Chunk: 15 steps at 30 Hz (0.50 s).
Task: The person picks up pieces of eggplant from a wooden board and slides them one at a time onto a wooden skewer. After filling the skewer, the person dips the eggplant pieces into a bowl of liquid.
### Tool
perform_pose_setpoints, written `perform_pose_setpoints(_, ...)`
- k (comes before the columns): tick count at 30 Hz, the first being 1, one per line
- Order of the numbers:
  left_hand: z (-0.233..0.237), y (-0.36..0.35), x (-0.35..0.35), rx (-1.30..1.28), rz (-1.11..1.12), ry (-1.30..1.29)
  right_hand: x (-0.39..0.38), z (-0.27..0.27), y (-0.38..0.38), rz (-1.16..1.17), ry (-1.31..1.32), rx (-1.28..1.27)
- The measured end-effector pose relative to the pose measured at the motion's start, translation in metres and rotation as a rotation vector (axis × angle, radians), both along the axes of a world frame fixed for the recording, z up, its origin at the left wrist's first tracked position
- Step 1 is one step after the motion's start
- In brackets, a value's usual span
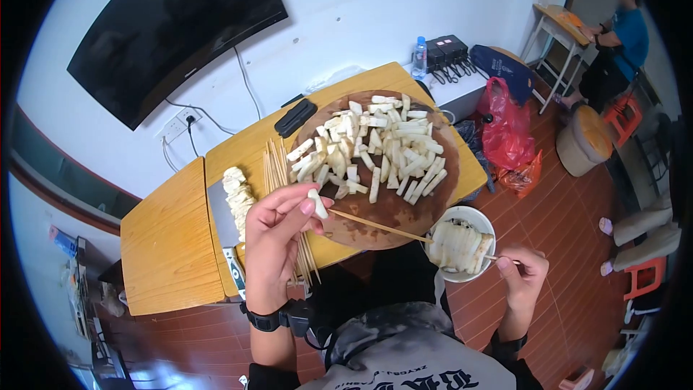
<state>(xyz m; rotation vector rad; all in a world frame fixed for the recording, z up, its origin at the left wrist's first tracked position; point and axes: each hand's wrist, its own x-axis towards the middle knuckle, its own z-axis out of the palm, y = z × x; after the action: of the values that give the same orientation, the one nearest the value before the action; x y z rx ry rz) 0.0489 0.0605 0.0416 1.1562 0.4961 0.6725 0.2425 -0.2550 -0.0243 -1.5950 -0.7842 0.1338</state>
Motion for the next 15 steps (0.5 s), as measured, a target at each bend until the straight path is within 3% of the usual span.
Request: perform_pose_setpoints(15, -0.002, -0.004, -0.022, 0.036, -0.006, -0.06, -0.008, 0.006, 0.008, 0.046, -0.037, -0.043)
